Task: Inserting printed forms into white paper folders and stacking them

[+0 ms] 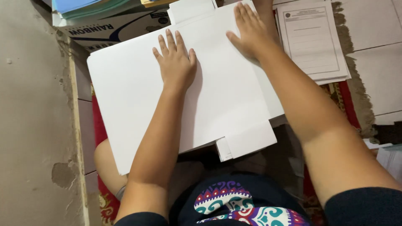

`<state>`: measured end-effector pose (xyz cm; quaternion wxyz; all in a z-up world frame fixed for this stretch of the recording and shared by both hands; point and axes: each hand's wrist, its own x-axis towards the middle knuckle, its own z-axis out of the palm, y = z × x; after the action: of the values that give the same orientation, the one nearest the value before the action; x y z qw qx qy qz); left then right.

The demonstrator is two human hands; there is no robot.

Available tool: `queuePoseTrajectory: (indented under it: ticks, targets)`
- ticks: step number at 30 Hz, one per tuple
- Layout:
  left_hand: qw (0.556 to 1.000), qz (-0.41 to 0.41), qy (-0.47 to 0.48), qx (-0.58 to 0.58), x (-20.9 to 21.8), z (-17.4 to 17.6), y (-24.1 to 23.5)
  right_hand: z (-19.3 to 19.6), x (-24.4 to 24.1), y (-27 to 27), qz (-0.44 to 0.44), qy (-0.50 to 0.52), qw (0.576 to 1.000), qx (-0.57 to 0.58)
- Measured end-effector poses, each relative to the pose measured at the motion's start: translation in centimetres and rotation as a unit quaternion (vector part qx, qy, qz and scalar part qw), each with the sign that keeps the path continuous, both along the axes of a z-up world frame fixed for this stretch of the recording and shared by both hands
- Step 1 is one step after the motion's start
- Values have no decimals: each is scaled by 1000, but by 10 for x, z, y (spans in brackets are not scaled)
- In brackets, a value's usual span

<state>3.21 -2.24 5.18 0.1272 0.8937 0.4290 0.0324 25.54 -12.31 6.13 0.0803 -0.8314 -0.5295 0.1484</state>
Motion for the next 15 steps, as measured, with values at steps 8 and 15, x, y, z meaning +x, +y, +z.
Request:
queuePoseTrajectory:
  ticks: [8, 15]
  targets:
    - [998, 40, -54, -20, 4, -5, 11, -22, 25, 46, -26, -37, 999, 27]
    - [995, 62, -70, -20, 5, -6, 12, -43, 2, -24, 22, -67, 997, 45]
